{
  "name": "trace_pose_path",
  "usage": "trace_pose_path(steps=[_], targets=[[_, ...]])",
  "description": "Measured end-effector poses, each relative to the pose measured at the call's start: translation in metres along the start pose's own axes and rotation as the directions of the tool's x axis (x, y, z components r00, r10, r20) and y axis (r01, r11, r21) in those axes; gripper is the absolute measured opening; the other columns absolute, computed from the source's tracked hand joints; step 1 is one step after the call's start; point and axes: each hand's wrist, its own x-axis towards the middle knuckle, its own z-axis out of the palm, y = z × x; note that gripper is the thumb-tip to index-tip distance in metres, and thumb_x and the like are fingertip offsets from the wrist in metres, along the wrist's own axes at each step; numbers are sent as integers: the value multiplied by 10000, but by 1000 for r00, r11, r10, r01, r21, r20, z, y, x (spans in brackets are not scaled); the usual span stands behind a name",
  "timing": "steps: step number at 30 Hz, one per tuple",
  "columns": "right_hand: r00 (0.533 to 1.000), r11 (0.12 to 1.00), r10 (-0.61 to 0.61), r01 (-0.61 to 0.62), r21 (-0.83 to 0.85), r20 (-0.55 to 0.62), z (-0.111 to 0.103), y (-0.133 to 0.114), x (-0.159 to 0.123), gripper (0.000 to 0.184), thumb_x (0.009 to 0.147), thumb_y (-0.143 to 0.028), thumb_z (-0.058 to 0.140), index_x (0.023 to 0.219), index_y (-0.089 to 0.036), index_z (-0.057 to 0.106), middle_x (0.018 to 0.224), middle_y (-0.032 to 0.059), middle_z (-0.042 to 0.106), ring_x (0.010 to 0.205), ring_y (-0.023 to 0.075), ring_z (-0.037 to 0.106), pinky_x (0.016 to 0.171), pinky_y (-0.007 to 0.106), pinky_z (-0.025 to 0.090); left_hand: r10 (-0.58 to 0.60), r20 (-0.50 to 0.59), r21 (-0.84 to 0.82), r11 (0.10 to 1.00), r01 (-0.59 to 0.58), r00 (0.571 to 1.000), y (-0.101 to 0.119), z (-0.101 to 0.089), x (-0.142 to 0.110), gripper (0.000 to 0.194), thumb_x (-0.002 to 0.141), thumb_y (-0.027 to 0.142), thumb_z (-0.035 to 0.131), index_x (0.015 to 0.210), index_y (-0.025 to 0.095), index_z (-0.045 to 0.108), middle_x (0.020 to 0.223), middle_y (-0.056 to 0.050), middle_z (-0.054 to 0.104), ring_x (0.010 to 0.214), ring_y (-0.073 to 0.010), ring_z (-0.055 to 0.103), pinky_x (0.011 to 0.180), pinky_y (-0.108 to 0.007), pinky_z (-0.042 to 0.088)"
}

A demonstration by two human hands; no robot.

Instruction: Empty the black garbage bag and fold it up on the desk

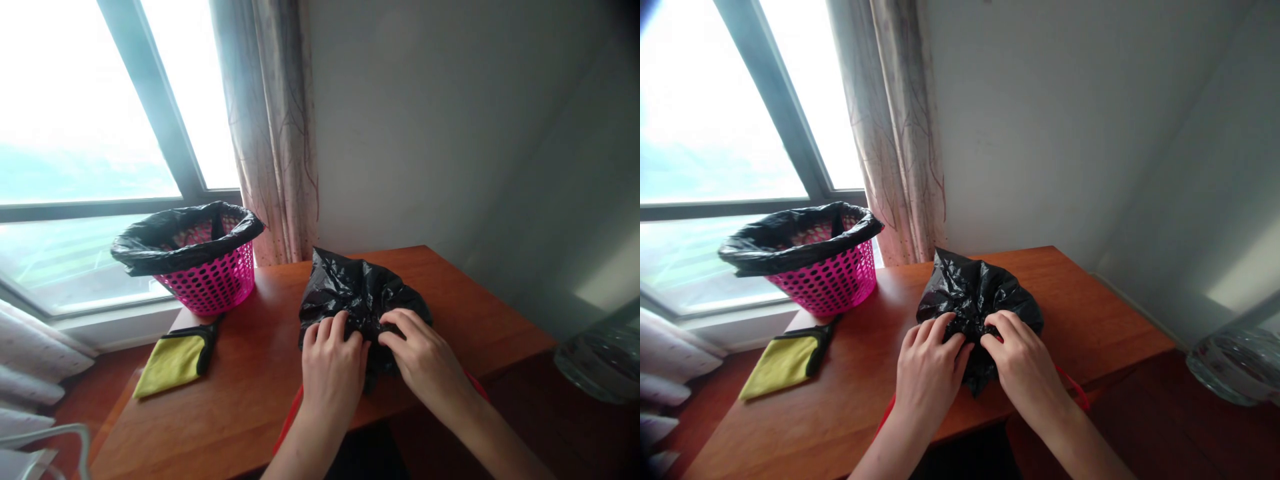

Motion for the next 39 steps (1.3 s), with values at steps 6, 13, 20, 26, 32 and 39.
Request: trace_pose_path(steps=[6,13,20,26,32,39], targets=[[998,991,57,-51,-125,42,2,11,0,330,825,11,477,929,-200,707,1407,91,492,1229,285,501,998,441,507,-47,80,117,992,38,996,-9,3,5,199,861,160,561,1004,238,676,1303,-99,597,1079,-301,562,904,-494,427],[947,892,310,-257,-373,89,-11,88,0,491,787,-159,564,1277,-185,549,1492,160,393,1335,366,407,958,521,516,-133,193,272,959,77,972,-66,-2,20,634,755,125,588,1370,223,470,1441,-141,463,1272,-313,438,1022,-474,341],[877,890,363,-226,-396,315,-12,172,5,556,760,-191,573,1310,-147,505,1426,188,472,1311,357,459,1032,482,462,-185,255,407,911,69,949,-118,-18,42,582,807,105,507,1371,243,466,1396,-142,497,1209,-326,490,928,-461,395],[910,956,269,-212,-205,316,-9,174,11,611,803,-341,588,1357,-140,426,1446,198,442,1321,332,469,1075,430,436,-168,199,348,933,91,965,-110,-19,46,530,840,179,555,1357,203,442,1365,-141,513,1193,-313,500,935,-430,407],[925,963,254,-215,-162,284,-8,177,3,673,779,-354,612,1389,-175,390,1491,186,389,1326,349,466,1080,455,429,-175,199,241,962,125,964,-116,-11,45,648,818,278,648,1400,209,372,1357,-147,518,1222,-315,495,934,-407,426],[915,980,196,-167,-112,352,1,192,-5,665,734,-264,638,1369,-200,451,1465,162,431,1340,323,455,1089,448,425,-123,285,226,972,58,951,-133,-4,43,691,759,127,627,1405,230,405,1417,-150,467,1215,-306,513,974,-435,424]])
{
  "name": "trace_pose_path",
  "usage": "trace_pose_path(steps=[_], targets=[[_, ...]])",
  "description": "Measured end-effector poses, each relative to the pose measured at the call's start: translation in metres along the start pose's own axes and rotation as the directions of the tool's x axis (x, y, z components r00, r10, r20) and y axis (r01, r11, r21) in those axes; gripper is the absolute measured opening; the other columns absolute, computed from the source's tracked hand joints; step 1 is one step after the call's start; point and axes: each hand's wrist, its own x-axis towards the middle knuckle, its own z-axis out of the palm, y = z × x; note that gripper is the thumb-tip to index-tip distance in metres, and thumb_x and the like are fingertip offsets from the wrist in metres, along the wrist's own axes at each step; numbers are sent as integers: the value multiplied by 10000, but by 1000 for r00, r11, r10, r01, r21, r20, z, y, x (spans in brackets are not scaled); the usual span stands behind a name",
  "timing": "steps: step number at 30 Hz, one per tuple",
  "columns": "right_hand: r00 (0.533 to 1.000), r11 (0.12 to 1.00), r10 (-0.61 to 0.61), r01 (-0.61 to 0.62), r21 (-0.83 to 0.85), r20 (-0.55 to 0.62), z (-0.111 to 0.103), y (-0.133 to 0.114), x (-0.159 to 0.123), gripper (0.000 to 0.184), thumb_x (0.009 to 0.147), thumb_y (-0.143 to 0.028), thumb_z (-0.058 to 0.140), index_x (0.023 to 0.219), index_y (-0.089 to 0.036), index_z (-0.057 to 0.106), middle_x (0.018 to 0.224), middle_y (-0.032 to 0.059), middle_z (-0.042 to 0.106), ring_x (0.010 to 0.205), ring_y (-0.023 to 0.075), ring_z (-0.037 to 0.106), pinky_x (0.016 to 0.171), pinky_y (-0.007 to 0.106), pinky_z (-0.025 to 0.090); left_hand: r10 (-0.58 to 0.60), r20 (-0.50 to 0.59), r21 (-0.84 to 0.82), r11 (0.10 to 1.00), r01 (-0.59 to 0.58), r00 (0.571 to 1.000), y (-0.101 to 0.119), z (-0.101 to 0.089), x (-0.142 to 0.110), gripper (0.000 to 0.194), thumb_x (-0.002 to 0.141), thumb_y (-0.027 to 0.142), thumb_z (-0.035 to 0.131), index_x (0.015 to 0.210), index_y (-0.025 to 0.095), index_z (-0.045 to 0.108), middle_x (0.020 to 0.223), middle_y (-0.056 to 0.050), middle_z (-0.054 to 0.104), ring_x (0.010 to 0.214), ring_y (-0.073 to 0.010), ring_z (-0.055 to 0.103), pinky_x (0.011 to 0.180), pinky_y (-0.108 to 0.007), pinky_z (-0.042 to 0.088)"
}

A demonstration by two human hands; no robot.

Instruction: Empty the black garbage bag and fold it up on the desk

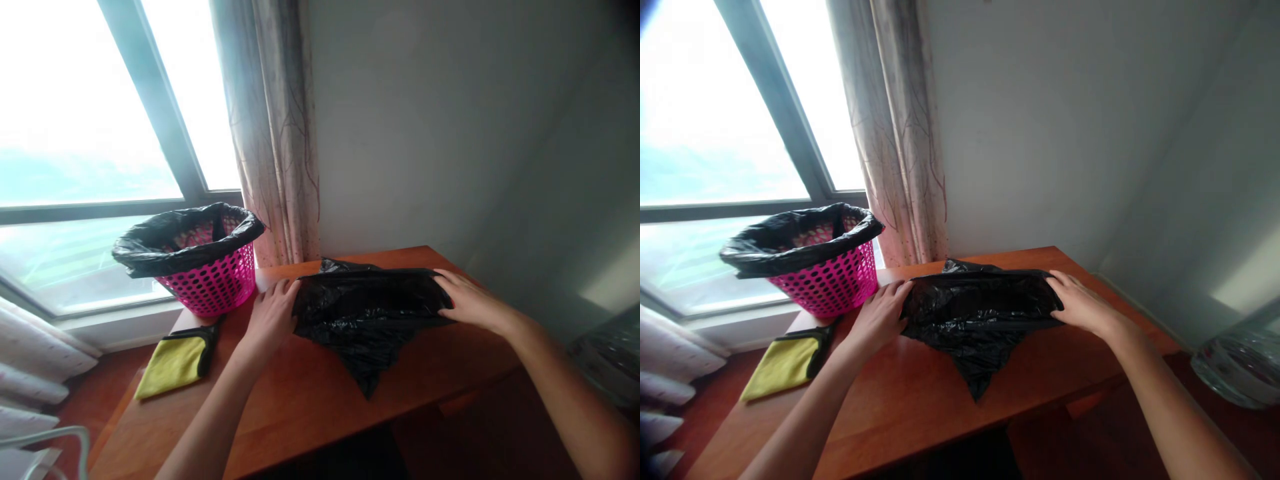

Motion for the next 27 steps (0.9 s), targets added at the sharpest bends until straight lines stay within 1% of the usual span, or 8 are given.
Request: trace_pose_path(steps=[5,9,11,13,16,19,23,27], targets=[[984,998,-64,65,4,-166,-19,-15,-3,489,832,-369,611,1300,-236,569,1549,133,316,1397,350,366,1104,492,394,76,-81,-66,995,-81,994,10,-15,-3,600,782,144,636,1357,218,485,1479,-171,393,1323,-334,426,1022,-477,416],[945,995,-65,85,50,-321,-53,-52,-8,283,903,-353,539,1147,-259,649,1366,97,541,1225,298,557,1054,467,444,106,-280,-75,988,-132,954,35,-36,-14,377,865,177,564,1241,211,581,1444,-144,438,1316,-332,417,1043,-496,392],[958,982,-66,112,151,-278,-64,-79,-6,285,928,-328,505,1181,-262,620,1219,76,636,1063,240,645,963,400,510,135,-332,-125,975,-185,934,56,-43,-20,276,921,190,492,1173,217,602,1307,-105,558,1207,-280,505,1009,-454,415],[983,960,-82,123,253,-166,-65,-104,3,396,938,-330,495,1330,-276,525,1151,58,674,948,207,679,880,359,546,241,-276,-202,932,-301,931,80,-42,-25,229,957,241,459,1135,230,602,1156,-66,631,1060,-229,574,932,-396,451],[991,957,-137,131,259,5,-43,-124,35,606,927,-373,520,1495,-272,336,1259,93,644,1094,260,641,930,404,520,345,-150,-239,897,-372,927,115,-22,-24,389,896,444,586,1221,231,557,1169,-82,616,1064,-261,566,894,-404,454],[965,964,-192,152,218,178,-9,-126,83,570,914,-410,560,1436,-210,446,1384,149,549,1268,331,520,1037,470,437,349,-58,-184,917,-354,935,137,7,-16,602,750,567,716,1187,180,569,1124,-126,608,1046,-312,558,862,-437,451],[956,959,-199,145,245,214,24,-126,143,391,925,-387,594,1255,-177,580,1275,112,593,1121,273,597,946,459,503,410,-6,-113,906,-408,912,146,31,-17,177,903,298,587,1029,175,602,980,-92,616,956,-276,574,783,-402,450],[971,948,-199,158,275,128,45,-137,182,360,933,-367,593,1221,-152,577,1223,75,592,1045,243,612,869,431,537,492,12,-154,861,-485,870,146,43,-44,124,944,175,465,953,176,589,898,-70,605,840,-230,580,724,-369,439]])
